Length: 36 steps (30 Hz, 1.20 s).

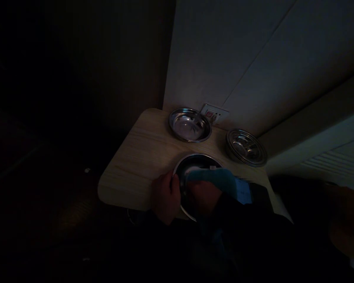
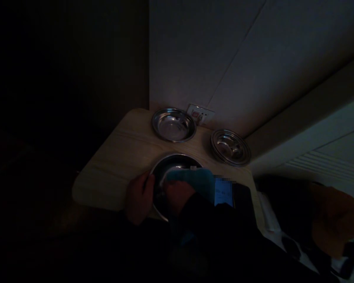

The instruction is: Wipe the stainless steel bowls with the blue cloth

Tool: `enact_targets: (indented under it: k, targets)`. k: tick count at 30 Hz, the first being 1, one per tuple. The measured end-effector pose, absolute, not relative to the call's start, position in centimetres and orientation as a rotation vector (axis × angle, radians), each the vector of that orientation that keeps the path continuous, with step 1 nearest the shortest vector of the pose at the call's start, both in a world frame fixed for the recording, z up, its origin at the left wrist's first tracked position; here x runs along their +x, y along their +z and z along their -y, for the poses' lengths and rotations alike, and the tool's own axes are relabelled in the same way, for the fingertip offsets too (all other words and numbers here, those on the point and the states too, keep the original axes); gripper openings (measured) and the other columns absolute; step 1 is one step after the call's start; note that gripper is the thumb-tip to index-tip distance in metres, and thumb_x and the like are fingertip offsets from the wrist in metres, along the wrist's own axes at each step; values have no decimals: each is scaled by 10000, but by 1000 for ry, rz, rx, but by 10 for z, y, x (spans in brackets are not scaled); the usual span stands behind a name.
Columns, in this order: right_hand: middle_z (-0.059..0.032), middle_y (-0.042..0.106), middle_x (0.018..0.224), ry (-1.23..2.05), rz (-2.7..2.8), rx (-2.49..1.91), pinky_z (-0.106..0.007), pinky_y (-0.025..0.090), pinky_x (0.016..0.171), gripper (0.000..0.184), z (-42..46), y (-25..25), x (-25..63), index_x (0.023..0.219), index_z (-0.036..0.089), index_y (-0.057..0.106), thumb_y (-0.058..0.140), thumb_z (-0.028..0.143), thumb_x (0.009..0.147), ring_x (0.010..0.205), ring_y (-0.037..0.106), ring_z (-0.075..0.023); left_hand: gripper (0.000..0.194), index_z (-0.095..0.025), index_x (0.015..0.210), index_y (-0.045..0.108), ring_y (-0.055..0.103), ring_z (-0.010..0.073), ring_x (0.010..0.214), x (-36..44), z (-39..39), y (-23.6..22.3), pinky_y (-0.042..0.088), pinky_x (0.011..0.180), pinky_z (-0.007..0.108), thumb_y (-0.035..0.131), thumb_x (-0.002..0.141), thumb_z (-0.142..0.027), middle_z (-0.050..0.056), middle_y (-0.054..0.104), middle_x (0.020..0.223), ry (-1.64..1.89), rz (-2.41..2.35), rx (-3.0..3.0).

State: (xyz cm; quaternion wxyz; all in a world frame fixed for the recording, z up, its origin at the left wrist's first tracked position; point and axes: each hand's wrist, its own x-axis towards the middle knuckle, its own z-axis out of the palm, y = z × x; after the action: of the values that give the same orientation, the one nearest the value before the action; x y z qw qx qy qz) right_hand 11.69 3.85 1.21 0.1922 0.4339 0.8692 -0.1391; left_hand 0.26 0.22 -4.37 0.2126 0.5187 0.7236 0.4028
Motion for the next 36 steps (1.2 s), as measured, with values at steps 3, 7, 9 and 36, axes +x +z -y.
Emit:
enact_targets:
  k: [3, 7, 9, 36]
  targets:
    - [-112, 655, 888, -353, -2475, 1270, -263, 431, 637, 213, -51, 8, 114, 903, 131, 588, 401, 186, 817, 791, 626, -206, 310, -167, 855, 645, 587, 190, 770, -1, -3, -42, 425, 728, 305, 363, 847, -296, 78, 669, 812, 1095, -1935, 1476]
    - [-139, 638, 947, -293, -2500, 1337, -284, 432, 666, 237, -71, 7, 104, 950, 112, 570, 379, 174, 823, 844, 615, -223, 316, -156, 895, 646, 585, 201, 779, -2, -3, -41, 424, 729, 321, 365, 843, -291, 91, 667, 829, 1086, -1964, 1474]
    - [-126, 638, 948, -314, -2510, 1295, -269, 431, 658, 222, -67, 9, 105, 934, 122, 578, 400, 156, 807, 837, 616, -210, 322, -154, 909, 644, 584, 210, 792, -1, -4, -41, 425, 736, 332, 363, 843, -296, 98, 666, 842, 1094, -1983, 1465]
    - [-80, 649, 869, -452, -2475, 1378, -260, 418, 635, 214, -45, 56, 185, 876, 168, 608, 400, 189, 827, 752, 607, -175, 373, -117, 996, 610, 566, 238, 920, 3, 8, -41, 424, 824, 370, 388, 810, -352, 128, 637, 970, 1170, -1998, 1193]
